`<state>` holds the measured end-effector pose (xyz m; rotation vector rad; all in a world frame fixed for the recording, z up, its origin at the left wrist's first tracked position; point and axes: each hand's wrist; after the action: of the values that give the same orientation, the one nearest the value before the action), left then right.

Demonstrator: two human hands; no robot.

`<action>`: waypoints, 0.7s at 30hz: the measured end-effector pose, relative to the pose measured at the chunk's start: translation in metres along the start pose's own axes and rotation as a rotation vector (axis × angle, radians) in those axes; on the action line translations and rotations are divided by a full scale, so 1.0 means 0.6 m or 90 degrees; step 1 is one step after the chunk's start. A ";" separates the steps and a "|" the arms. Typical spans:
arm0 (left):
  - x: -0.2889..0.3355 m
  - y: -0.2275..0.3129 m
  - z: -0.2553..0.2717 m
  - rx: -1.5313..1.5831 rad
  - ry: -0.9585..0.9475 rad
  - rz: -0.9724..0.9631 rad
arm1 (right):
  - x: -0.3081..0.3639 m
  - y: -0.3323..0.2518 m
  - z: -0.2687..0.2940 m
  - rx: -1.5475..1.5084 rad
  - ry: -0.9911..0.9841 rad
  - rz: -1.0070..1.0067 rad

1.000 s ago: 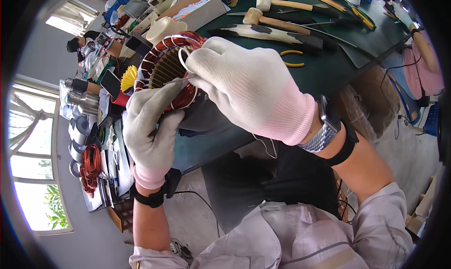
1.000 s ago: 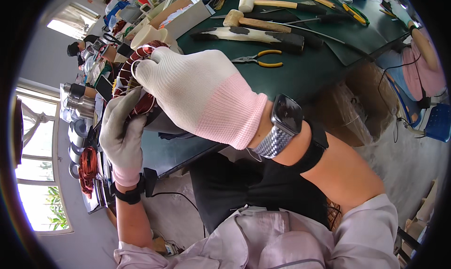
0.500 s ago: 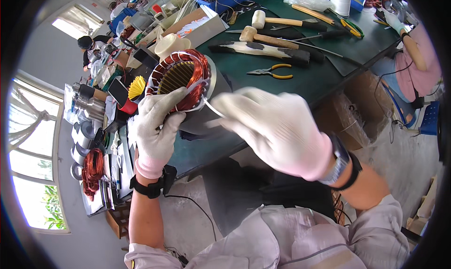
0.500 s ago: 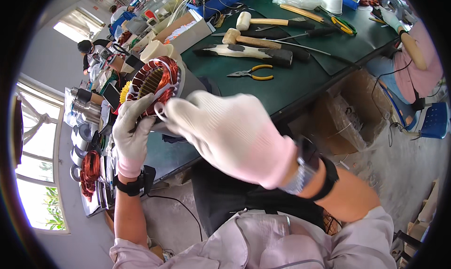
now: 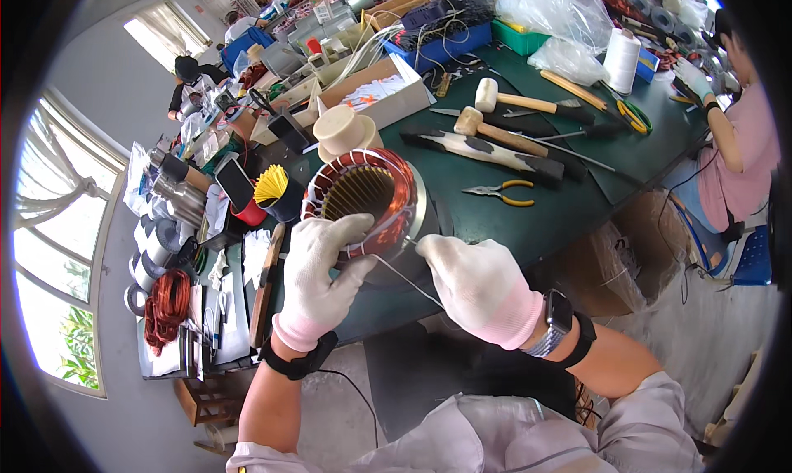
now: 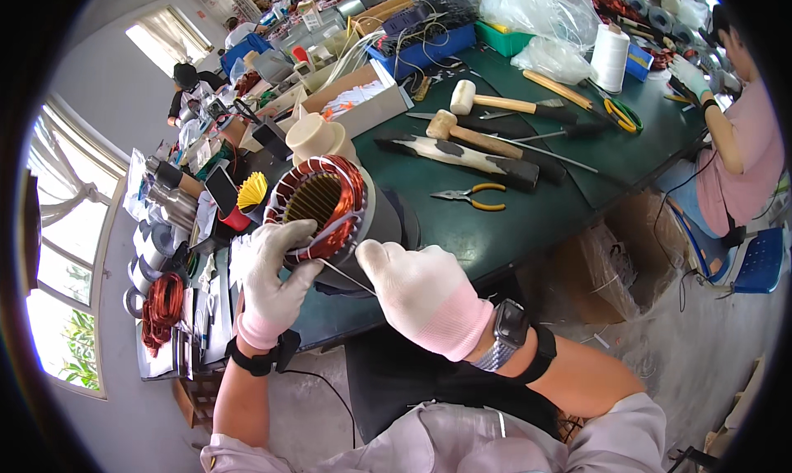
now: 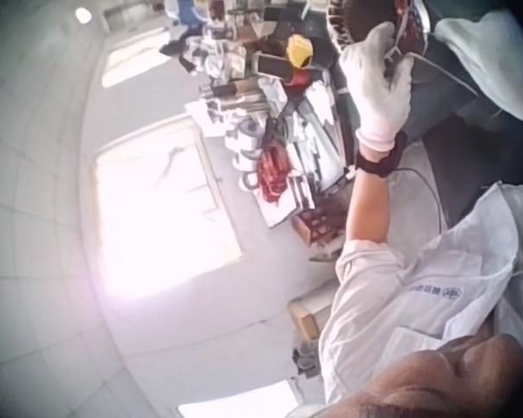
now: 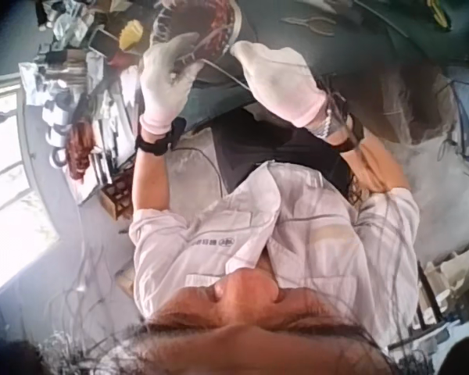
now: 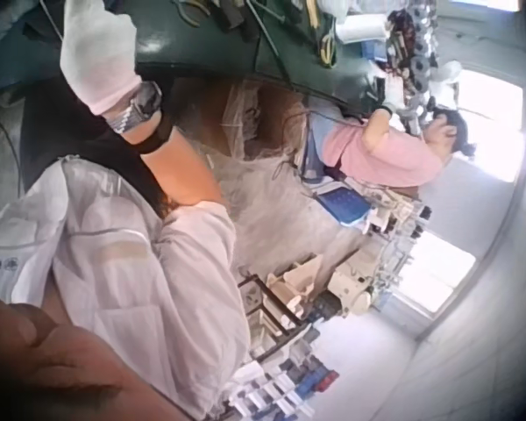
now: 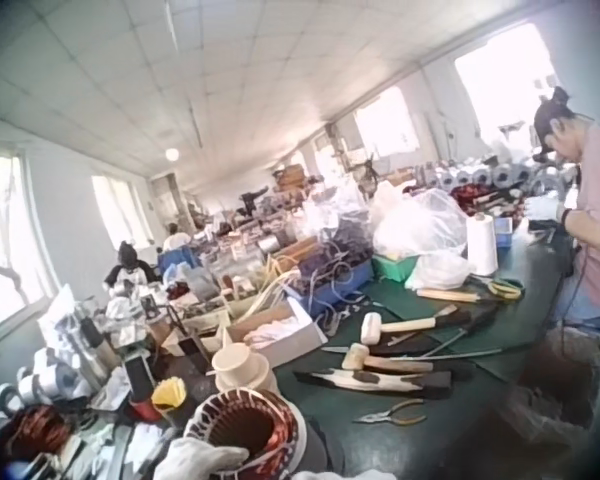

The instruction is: Lacing and securing the copper windings of an electric motor stator using a needle and cord.

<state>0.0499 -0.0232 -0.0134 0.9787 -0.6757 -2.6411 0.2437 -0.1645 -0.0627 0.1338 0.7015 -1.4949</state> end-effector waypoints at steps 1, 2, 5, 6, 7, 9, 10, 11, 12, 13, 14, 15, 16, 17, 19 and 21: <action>-0.002 -0.001 0.001 0.019 0.004 0.001 | -0.009 0.001 0.003 0.004 0.003 0.006; -0.002 -0.003 0.009 0.022 -0.018 0.010 | -0.017 0.001 0.004 -0.055 -0.006 0.023; -0.016 0.000 0.029 0.051 -0.062 0.023 | -0.041 0.013 0.019 -0.168 -0.075 0.041; -0.031 -0.003 0.034 0.055 -0.052 0.020 | -0.049 0.020 0.025 -0.216 -0.140 0.025; -0.050 -0.003 0.043 0.029 -0.177 0.038 | -0.059 0.024 0.018 -0.310 -0.165 -0.014; -0.064 -0.002 0.067 0.000 -0.343 0.074 | -0.066 0.012 0.017 -0.275 -0.144 -0.038; -0.064 -0.002 0.070 -0.023 -0.345 0.033 | -0.064 0.004 0.016 -0.244 -0.120 -0.075; -0.063 -0.003 0.070 -0.047 -0.313 0.002 | -0.054 -0.003 0.016 -0.124 -0.090 -0.078; -0.065 -0.003 0.066 -0.072 -0.286 -0.028 | -0.047 -0.002 0.020 -0.127 -0.089 -0.061; -0.058 0.014 0.067 -0.135 -0.252 0.062 | -0.040 0.001 0.026 -0.070 0.015 0.000; -0.054 0.016 0.058 -0.164 -0.217 0.054 | -0.035 0.002 0.035 -0.004 0.122 0.047; -0.049 0.029 0.051 -0.187 -0.150 0.036 | -0.043 0.003 0.041 -0.050 0.188 0.052; -0.045 0.041 0.043 -0.208 -0.084 0.018 | -0.052 -0.004 0.047 -0.282 0.107 -0.034; -0.034 0.041 0.034 -0.212 -0.045 -0.009 | -0.070 -0.014 0.049 -0.483 0.024 -0.085; -0.019 0.039 0.022 -0.161 -0.006 -0.006 | -0.116 -0.029 0.076 -0.736 -0.222 -0.181; -0.007 0.034 0.007 -0.073 0.003 0.037 | -0.102 -0.024 0.066 -0.643 -0.158 -0.213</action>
<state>0.0516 -0.0375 0.0020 0.9188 -0.5365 -2.5938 0.2487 -0.1330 0.0042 -0.9575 1.2268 -1.2681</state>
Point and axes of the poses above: each hand's wrist, its own x-axis away from the middle knuckle, its own z-axis out of the back of the hand, y = z × x, and after that the axes turned 14 degrees about x, right-handed
